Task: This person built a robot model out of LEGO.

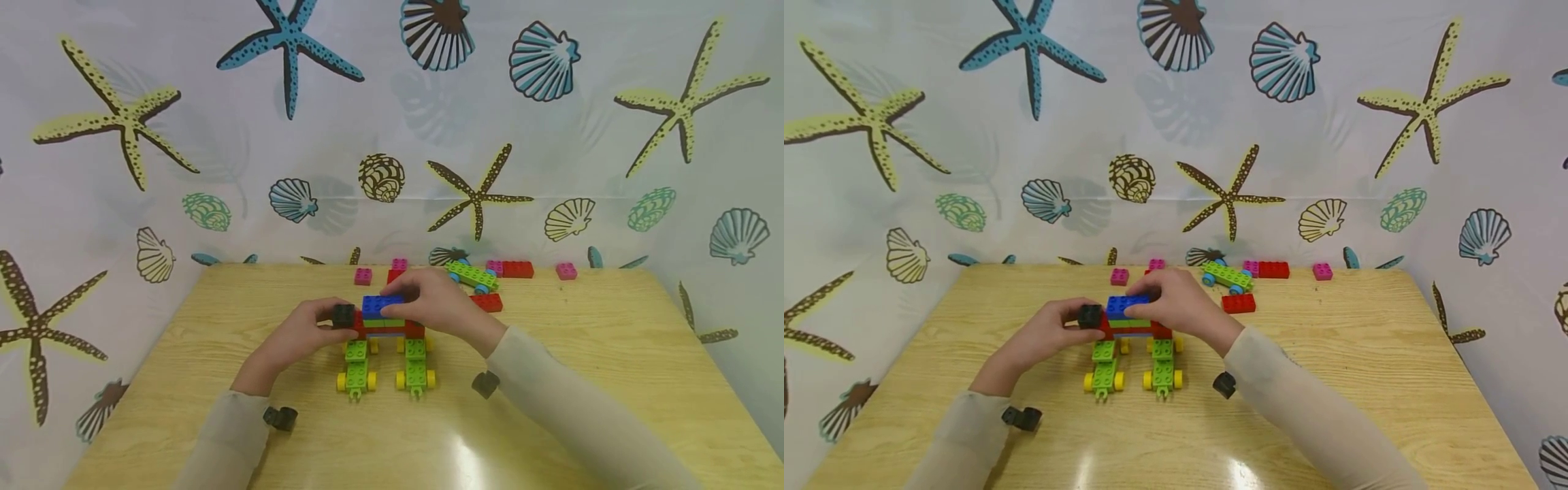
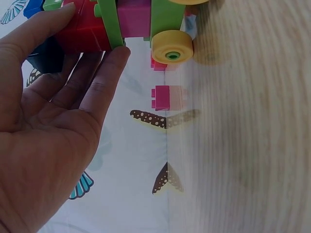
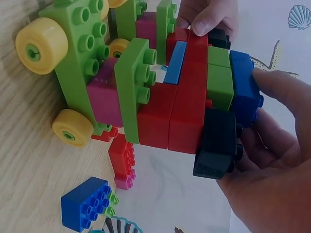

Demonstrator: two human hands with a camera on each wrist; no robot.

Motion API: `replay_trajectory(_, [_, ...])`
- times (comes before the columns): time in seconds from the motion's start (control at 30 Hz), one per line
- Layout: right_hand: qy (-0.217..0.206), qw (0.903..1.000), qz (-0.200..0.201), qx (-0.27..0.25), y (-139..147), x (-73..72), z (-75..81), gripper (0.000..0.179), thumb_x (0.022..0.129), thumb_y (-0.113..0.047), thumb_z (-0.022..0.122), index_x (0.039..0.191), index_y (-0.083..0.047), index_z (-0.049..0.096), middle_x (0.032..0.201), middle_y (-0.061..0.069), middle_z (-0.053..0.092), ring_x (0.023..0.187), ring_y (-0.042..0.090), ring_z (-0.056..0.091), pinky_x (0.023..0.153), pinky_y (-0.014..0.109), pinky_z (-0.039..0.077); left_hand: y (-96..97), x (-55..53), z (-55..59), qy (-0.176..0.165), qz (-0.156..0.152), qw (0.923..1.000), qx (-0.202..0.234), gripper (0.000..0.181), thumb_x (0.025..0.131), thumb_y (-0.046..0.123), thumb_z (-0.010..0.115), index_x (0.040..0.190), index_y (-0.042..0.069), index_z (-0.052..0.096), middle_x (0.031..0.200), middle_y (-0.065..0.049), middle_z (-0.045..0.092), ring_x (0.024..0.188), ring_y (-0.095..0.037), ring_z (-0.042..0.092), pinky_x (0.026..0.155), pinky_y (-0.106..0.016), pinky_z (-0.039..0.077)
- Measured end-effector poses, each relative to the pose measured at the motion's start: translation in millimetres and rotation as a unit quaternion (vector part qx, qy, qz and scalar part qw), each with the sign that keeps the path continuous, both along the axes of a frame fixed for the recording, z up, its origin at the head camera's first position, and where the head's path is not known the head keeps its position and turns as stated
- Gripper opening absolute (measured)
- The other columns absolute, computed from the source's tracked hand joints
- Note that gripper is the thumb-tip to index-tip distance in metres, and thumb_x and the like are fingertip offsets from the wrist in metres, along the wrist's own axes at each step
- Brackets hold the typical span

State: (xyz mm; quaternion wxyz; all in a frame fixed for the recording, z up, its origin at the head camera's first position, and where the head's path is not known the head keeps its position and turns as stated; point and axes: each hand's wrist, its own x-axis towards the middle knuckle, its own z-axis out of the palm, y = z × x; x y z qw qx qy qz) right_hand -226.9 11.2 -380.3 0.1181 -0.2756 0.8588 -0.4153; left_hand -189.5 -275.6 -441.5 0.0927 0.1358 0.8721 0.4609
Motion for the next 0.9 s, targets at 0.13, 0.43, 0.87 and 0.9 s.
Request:
replay_trajectory(0.13, [0.004,0.9999,-0.004,0.009,-1.3,-1.0,2.0,0.033,0.099,-0.033,0.089,0.128,-0.019,0.084,0.124,-0.001,0.08,0.108,0.016,0.073,0.099,0.036,0.065,-0.3,-1.0,0.9,0.006,-0.001,1.0,-0.001,0.041,0.105,0.026,0.08,0.143,0.011,0.072,0.143,-0.014,0.076,0.142,-0.043,0.066,0.124,-0.069,0.049])
replay_trajectory(0.43, [-0.001,0.9997,-0.008,0.025,-3.9,-0.9,3.6,0.031,0.098,-0.032,0.089,0.126,-0.018,0.085,0.121,-0.001,0.08,0.105,0.017,0.072,0.096,0.034,0.065,-1.6,-2.3,-0.8,-0.002,0.003,1.0,-0.001,0.044,0.105,0.028,0.081,0.143,0.01,0.071,0.145,-0.013,0.075,0.143,-0.043,0.065,0.125,-0.069,0.048])
replay_trajectory(0.87, [-0.01,0.9996,-0.017,0.019,-2.5,1.9,0.9,0.03,0.098,-0.031,0.09,0.125,-0.019,0.085,0.123,0.0,0.08,0.106,0.017,0.072,0.099,0.035,0.065,-0.3,-1.3,-2.6,-0.008,0.004,0.9999,0.005,0.043,0.104,0.027,0.081,0.143,0.011,0.072,0.144,-0.013,0.075,0.143,-0.043,0.064,0.124,-0.069,0.048])
replay_trajectory(0.9, [-0.011,0.9997,-0.015,0.017,-2.0,1.5,0.4,0.031,0.098,-0.032,0.089,0.126,-0.019,0.085,0.124,0.0,0.08,0.107,0.017,0.073,0.099,0.035,0.065,-0.1,-1.3,-2.5,-0.008,0.005,0.9999,0.005,0.043,0.104,0.027,0.081,0.143,0.011,0.072,0.144,-0.013,0.075,0.143,-0.043,0.064,0.124,-0.069,0.048])
